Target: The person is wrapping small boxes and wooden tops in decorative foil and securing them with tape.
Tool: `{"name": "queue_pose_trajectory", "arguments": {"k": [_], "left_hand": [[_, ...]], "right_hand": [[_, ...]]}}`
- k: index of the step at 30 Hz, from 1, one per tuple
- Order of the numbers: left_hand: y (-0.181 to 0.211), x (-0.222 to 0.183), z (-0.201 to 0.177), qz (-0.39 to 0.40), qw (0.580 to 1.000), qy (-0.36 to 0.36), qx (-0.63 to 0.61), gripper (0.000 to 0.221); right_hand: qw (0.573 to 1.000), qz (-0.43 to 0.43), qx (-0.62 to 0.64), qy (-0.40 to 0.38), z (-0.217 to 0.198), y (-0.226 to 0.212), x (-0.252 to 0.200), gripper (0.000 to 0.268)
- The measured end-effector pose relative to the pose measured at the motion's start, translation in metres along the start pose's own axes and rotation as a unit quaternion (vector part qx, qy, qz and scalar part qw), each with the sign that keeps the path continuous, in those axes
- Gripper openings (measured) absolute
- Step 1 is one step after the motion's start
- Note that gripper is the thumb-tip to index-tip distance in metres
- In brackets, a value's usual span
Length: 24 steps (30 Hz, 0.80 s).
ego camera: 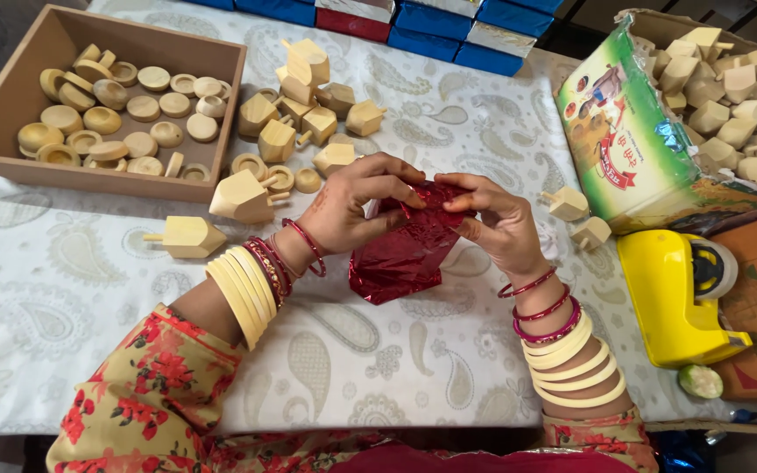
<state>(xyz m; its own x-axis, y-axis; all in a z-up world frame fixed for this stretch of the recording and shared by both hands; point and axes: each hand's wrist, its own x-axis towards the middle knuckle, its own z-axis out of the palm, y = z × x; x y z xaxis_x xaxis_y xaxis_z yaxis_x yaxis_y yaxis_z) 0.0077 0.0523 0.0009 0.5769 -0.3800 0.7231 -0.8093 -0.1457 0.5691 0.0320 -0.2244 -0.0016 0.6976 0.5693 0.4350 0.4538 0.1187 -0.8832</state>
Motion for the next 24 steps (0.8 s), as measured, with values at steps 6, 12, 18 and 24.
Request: {"name": "queue_pose_trajectory", "arguments": {"k": [6, 12, 18, 24], "left_hand": [[-0.005, -0.004, -0.002, 0.000, 1.000, -0.006, -0.004, 0.029], [-0.002, -0.004, -0.004, 0.011, 0.999, -0.006, -0.029, 0.031], [-0.005, -0.005, 0.008, -0.003, 0.999, 0.032, 0.021, 0.038], [-0.003, -0.006, 0.016, -0.010, 0.998, 0.066, 0.008, 0.042]], "right_hand": [[0.997, -0.027, -0.070, 0.006, 0.003, 0.001, -0.004, 0.019], [0.988, -0.062, -0.140, 0.017, 0.008, -0.003, -0.003, 0.019], [0.992, -0.051, -0.108, 0.027, 0.012, -0.003, -0.003, 0.038], [0.994, -0.012, -0.100, 0.044, 0.018, -0.014, 0.000, 0.070]]}}
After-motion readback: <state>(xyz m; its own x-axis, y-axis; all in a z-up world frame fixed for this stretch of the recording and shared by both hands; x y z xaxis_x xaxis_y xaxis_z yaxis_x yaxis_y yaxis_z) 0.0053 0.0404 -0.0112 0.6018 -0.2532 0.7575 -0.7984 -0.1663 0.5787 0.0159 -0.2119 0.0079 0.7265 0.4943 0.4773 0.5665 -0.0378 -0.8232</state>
